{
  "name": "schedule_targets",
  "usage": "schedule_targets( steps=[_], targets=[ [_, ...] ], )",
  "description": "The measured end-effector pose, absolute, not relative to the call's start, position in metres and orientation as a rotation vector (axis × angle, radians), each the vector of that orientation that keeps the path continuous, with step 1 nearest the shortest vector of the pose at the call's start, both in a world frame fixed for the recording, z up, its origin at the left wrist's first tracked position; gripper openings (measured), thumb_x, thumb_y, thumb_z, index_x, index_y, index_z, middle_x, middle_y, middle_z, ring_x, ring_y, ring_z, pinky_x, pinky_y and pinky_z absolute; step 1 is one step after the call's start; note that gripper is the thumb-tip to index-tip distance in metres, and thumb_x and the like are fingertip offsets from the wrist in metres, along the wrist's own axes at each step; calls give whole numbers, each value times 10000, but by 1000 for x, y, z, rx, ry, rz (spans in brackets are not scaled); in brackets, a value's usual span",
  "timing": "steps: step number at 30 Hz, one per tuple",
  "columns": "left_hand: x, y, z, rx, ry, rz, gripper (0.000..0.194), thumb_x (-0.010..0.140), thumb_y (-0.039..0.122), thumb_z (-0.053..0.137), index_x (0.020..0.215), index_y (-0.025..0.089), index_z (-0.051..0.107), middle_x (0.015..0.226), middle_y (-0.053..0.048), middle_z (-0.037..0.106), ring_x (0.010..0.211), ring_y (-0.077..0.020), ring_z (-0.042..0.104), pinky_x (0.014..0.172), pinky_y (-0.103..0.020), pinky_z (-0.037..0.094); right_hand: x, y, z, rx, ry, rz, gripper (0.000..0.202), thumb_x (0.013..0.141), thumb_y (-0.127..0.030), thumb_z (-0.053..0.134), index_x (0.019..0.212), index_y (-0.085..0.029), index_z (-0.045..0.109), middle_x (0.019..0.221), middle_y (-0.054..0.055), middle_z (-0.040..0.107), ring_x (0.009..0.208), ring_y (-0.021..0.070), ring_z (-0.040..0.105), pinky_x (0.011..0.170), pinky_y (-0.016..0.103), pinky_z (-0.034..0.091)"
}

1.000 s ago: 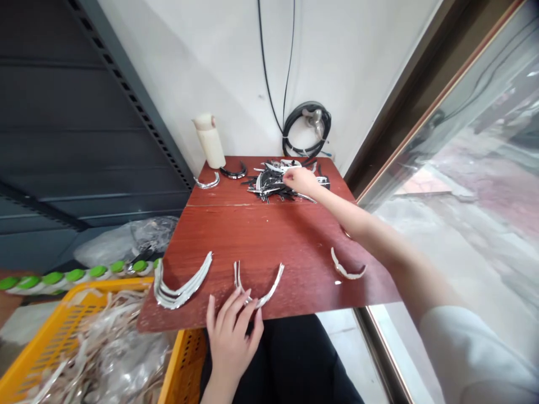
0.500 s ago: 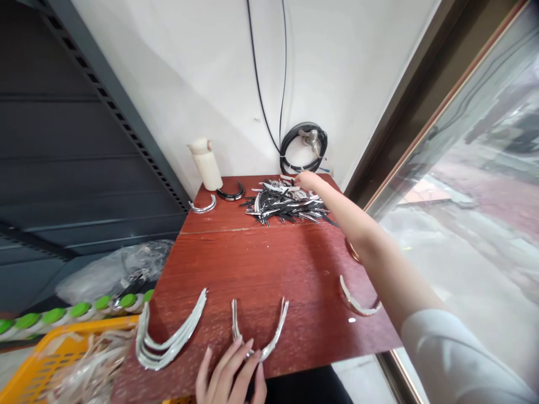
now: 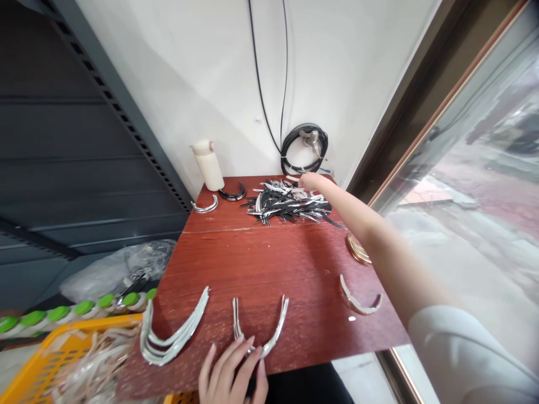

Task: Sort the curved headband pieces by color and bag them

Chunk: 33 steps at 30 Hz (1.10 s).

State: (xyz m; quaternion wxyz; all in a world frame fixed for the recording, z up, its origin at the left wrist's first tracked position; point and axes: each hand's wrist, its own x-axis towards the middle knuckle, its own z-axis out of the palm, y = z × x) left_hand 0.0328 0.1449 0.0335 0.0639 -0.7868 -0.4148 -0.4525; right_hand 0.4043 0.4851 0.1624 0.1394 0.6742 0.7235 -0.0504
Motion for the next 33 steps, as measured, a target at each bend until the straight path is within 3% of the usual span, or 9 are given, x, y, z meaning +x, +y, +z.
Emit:
schedule_targets(
  steps=[7,14,19,26,30,33],
  targets=[
    [26,147,31,-2429,-1176,-1305,201,765,156,692,947,233,727,944,-25,758,914,-176,695,1151,-397,298,415,484,161,2003,2114,-68,218,761,-191,652,938,-197,779,966,105,752,942,275,681,790,287,482],
    [29,145,33,-2430,-1217,-1336,206,776,149,688,962,232,718,958,-30,750,931,-186,685,1135,-422,311,406,457,155,2004,2239,-122,213,783,-282,624,939,-195,741,935,73,745,830,210,666,695,235,437],
    [37,141,41,-2401,-1305,-1427,157,822,141,639,935,218,714,945,-42,743,938,-188,673,1118,-433,321,408,443,151,2071,2276,-180,241,806,-240,603,1020,-175,692,1010,73,730,871,188,649,687,212,418],
    [39,139,44,-2410,-1309,-1432,169,832,121,624,951,210,704,959,-54,731,957,-195,663,1097,-450,341,411,439,148,2185,2263,-302,175,773,-150,611,903,-172,726,934,35,748,840,149,664,698,170,440],
    [37,139,43,-2413,-1290,-1415,182,826,114,629,966,209,697,977,-59,724,969,-198,661,1092,-459,348,407,438,142,2336,2197,-303,264,744,-179,643,994,-183,728,954,19,748,835,146,671,647,161,447],
    [37,138,43,-2408,-1287,-1409,182,826,116,627,967,210,694,983,-58,722,973,-199,661,1089,-461,352,401,438,141,2433,2115,-293,251,717,-219,676,955,-166,734,896,31,745,790,162,675,605,174,445]
  ],
)
